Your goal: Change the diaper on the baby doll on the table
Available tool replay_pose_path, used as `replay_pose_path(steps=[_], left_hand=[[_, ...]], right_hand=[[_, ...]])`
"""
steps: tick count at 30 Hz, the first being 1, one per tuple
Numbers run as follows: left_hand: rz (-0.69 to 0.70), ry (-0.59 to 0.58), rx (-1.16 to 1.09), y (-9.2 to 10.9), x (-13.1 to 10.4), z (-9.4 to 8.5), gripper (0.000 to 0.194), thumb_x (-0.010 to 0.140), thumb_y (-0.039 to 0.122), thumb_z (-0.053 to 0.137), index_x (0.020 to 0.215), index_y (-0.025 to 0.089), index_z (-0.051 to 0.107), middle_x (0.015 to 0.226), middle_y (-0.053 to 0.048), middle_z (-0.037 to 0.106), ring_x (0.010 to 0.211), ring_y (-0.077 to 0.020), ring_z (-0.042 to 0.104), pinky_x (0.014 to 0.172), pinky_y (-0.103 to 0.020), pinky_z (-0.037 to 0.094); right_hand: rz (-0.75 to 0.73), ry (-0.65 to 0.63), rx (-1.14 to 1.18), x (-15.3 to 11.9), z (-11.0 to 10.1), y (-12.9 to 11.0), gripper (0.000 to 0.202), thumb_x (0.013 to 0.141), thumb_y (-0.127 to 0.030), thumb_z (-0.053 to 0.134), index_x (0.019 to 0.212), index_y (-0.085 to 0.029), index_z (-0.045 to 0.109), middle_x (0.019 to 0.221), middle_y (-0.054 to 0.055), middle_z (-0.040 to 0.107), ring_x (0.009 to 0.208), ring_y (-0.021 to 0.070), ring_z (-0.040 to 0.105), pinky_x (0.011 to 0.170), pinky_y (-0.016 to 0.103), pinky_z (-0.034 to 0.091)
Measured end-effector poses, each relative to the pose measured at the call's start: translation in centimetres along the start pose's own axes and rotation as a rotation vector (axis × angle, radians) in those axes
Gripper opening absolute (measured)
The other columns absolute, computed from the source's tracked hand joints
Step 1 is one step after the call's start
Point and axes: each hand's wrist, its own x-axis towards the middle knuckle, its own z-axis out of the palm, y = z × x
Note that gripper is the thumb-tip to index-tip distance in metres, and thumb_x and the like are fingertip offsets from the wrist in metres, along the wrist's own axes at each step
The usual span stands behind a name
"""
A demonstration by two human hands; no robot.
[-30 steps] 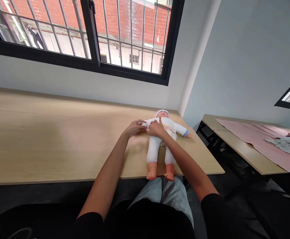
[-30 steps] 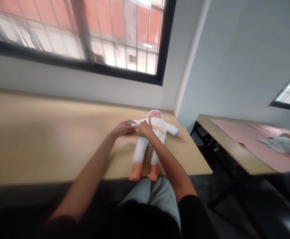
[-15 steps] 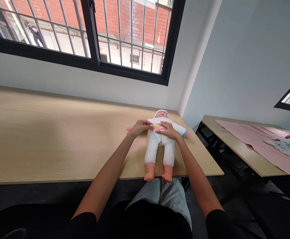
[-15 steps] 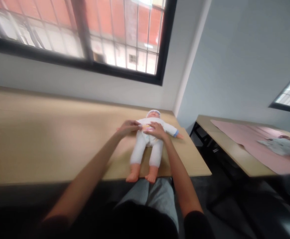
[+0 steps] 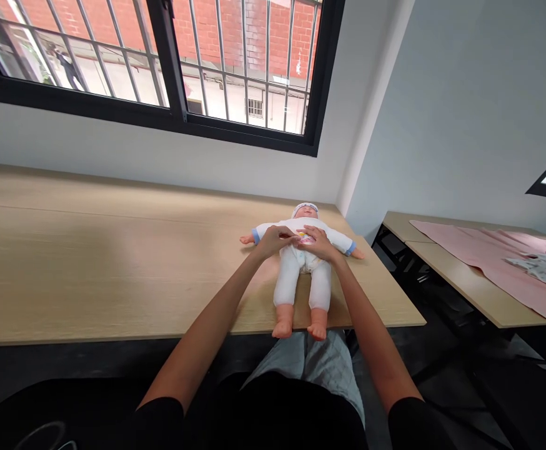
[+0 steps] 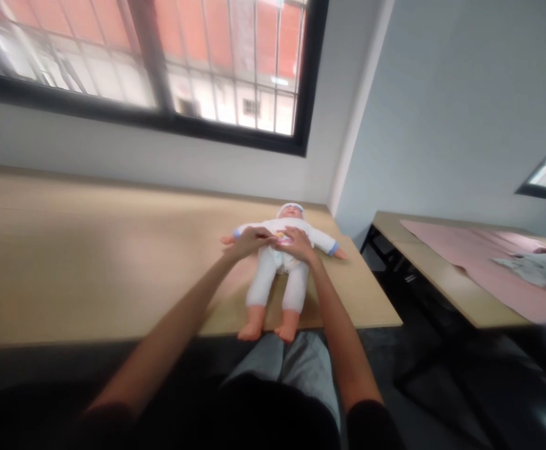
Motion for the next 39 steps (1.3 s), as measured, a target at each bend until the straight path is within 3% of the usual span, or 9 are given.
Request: replay_pose_path(steps=[4,7,11,15,19,22,26,34,39], left_hand=[[0.074,-0.014,0.124,-0.5,0.0,0.5,0.034,0.084,0.048,0.063,0.073,0.017,0.071,0.080,-0.006,0.067,0.077,-0.0202,0.061,0.076,-0.034,0.050],[0.074,0.003,0.157,-0.6,-0.1,1.0,0.028,0.084,0.045,0.064,0.079,0.018,0.073,0.090,-0.007,0.066,0.087,-0.0217,0.060,0.082,-0.036,0.050],[-0.055,0.045,0.092,0.0,-0.7,1.4,0.025,0.081,0.042,0.068,0.095,0.021,0.073,0.103,-0.008,0.067,0.097,-0.0237,0.060,0.088,-0.037,0.050],[-0.197,0.098,-0.017,0.5,-1.2,1.6,0.032,0.080,0.043,0.070,0.102,0.020,0.068,0.102,-0.007,0.067,0.097,-0.0235,0.061,0.086,-0.036,0.051],[-0.227,0.138,-0.057,0.4,-1.0,1.8,0.029,0.075,0.042,0.073,0.091,0.020,0.065,0.092,-0.005,0.066,0.094,-0.0233,0.061,0.084,-0.036,0.050],[-0.225,0.183,-0.075,0.0,-0.8,2.1,0.030,0.072,0.043,0.075,0.086,0.020,0.064,0.090,-0.004,0.066,0.091,-0.0223,0.061,0.083,-0.034,0.049],[-0.235,0.200,-0.101,-0.9,-0.5,2.2,0.036,0.066,0.048,0.078,0.082,0.018,0.065,0.087,-0.004,0.065,0.086,-0.0211,0.059,0.079,-0.032,0.046],[-0.260,0.074,-0.225,-2.0,-0.3,1.1,0.039,0.067,0.052,0.079,0.077,0.016,0.068,0.079,-0.003,0.064,0.076,-0.0168,0.055,0.069,-0.027,0.040],[-0.258,0.103,-0.227,-1.1,-0.5,1.1,0.041,0.060,0.052,0.083,0.070,0.017,0.064,0.071,-0.001,0.062,0.070,-0.0161,0.054,0.066,-0.027,0.041]], right_hand=[[-0.049,0.034,0.386,-0.7,-0.2,1.7,0.065,0.076,-0.056,0.074,0.132,-0.024,0.062,0.145,0.007,0.055,0.136,0.0272,0.047,0.117,0.042,0.035],[0.013,0.262,0.616,-0.9,0.0,4.0,0.057,0.079,-0.062,0.064,0.118,-0.020,0.067,0.130,0.009,0.065,0.116,0.0256,0.060,0.103,0.040,0.046],[0.124,0.645,0.574,-0.4,0.7,7.2,0.043,0.077,-0.060,0.059,0.086,-0.018,0.066,0.100,0.009,0.071,0.095,0.0228,0.063,0.090,0.035,0.050],[0.229,0.784,0.401,-0.2,0.8,9.1,0.031,0.081,-0.048,0.051,0.073,-0.020,0.058,0.082,0.006,0.067,0.084,0.0208,0.060,0.082,0.032,0.049],[0.247,0.838,0.039,-1.0,0.5,9.2,0.019,0.082,-0.031,0.048,0.080,-0.017,0.061,0.097,0.012,0.066,0.097,0.0248,0.058,0.093,0.038,0.044],[0.377,0.854,-0.173,-1.8,0.3,9.1,0.027,0.083,-0.023,0.046,0.098,-0.014,0.066,0.112,0.017,0.064,0.112,0.0315,0.053,0.100,0.046,0.038],[0.556,0.827,-0.181,-2.1,0.3,9.3,0.039,0.084,-0.023,0.047,0.117,-0.009,0.065,0.127,0.021,0.058,0.122,0.0365,0.048,0.099,0.048,0.038],[0.592,0.776,-0.149,-2.1,0.3,9.2,0.042,0.091,-0.029,0.045,0.124,-0.009,0.061,0.129,0.021,0.058,0.122,0.0350,0.049,0.102,0.046,0.036],[0.657,0.819,-0.157,-2.3,0.1,8.8,0.044,0.094,-0.034,0.040,0.121,-0.008,0.063,0.124,0.024,0.060,0.121,0.0359,0.050,0.102,0.047,0.036]])
